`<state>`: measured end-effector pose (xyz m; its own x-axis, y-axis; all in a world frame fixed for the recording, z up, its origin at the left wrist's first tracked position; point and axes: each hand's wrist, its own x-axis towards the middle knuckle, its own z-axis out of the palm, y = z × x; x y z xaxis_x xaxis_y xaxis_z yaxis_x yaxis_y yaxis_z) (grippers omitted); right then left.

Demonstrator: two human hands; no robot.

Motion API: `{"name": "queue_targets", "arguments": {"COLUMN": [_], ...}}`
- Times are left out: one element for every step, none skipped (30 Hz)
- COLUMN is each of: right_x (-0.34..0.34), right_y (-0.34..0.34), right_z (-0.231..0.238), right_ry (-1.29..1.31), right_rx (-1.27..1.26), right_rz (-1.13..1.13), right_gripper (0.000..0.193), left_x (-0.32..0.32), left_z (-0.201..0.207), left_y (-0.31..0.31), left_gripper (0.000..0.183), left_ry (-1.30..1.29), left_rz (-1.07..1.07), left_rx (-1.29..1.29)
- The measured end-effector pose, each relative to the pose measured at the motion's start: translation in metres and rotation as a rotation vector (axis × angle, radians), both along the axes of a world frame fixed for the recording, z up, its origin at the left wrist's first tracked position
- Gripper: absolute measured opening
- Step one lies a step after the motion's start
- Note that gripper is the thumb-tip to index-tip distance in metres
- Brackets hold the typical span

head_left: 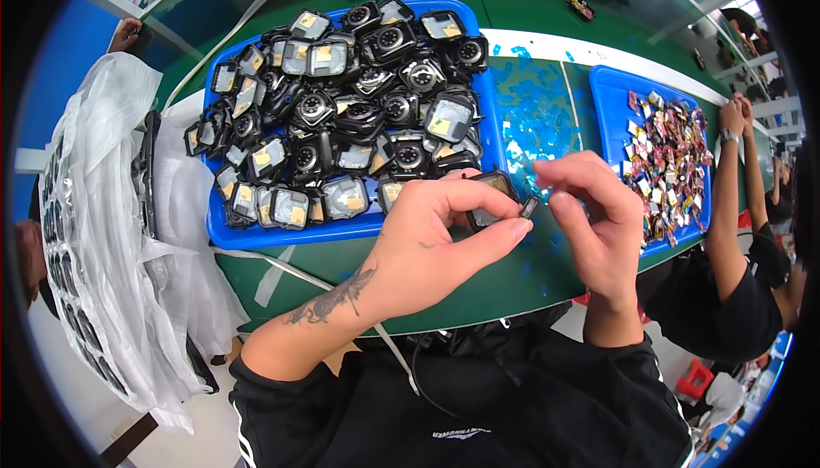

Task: Manually assemble internal components into a black electronic casing by fitting battery and circuit boards.

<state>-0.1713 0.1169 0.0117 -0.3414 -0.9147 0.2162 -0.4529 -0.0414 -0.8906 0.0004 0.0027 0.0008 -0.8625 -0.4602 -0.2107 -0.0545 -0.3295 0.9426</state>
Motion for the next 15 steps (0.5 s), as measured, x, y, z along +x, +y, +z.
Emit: {"name": "queue_targets", "arguments": {"right_x": [0.002,0.004,0.006,0.006,0.007,0.009,0.010,0.005,0.000,-0.002,-0.001,0.005,0.009,0.011,0.014], "right_y": [0.000,0.001,0.002,0.001,0.001,0.002,0.001,0.004,0.010,0.014,0.015,0.014,0.010,0.006,0.002], "right_z": [0.001,0.001,0.000,-0.005,-0.008,-0.010,-0.011,-0.012,-0.010,-0.007,-0.001,0.006,0.008,0.009,0.011], "right_ry": [-0.130,-0.238,-0.346,-0.442,-0.443,-0.538,-0.635,-0.600,-0.611,-0.489,-0.367,-0.261,-0.269,-0.115,0.040], "right_rx": [-0.042,-0.045,-0.048,-0.077,-0.076,-0.143,-0.208,-0.242,-0.267,-0.253,-0.238,-0.155,-0.155,-0.120,-0.085], "right_rz": [0.063,0.117,0.172,0.188,0.190,0.147,0.111,0.102,0.061,-0.027,-0.114,-0.255,-0.255,-0.197,-0.139], "right_gripper": [0.025,0.024,0.023,0.017,0.017,0.015,0.015,0.017,0.015,0.015,0.016,0.016,0.016,0.016,0.016], "left_x": [0.001,0.001,0.002,0.003,0.002,0.000,-0.001,0.000,0.001,0.002,0.002,0.000,0.001,0.000,0.000], "left_z": [0.001,0.001,0.000,-0.001,-0.001,0.000,0.000,0.000,0.001,-0.003,-0.007,-0.007,-0.004,-0.003,-0.002], "left_y": [0.000,0.000,0.001,0.000,0.001,0.002,0.003,0.003,0.004,0.003,0.002,0.002,0.002,0.002,0.001], "left_gripper": [0.011,0.011,0.012,0.013,0.013,0.016,0.019,0.025,0.030,0.032,0.035,0.040,0.043,0.045,0.048], "left_ry": [-0.005,-0.003,0.025,0.049,0.049,0.104,0.157,0.128,0.125,0.110,0.093,0.117,0.120,0.131,0.143], "left_rz": [-0.030,-0.034,-0.074,-0.112,-0.110,-0.073,-0.029,0.022,0.099,0.140,0.180,0.210,0.206,0.174,0.139], "left_rx": [0.039,0.040,0.040,0.038,0.038,0.052,0.064,0.043,-0.069,-0.179,-0.289,-0.411,-0.414,-0.425,-0.435]}}
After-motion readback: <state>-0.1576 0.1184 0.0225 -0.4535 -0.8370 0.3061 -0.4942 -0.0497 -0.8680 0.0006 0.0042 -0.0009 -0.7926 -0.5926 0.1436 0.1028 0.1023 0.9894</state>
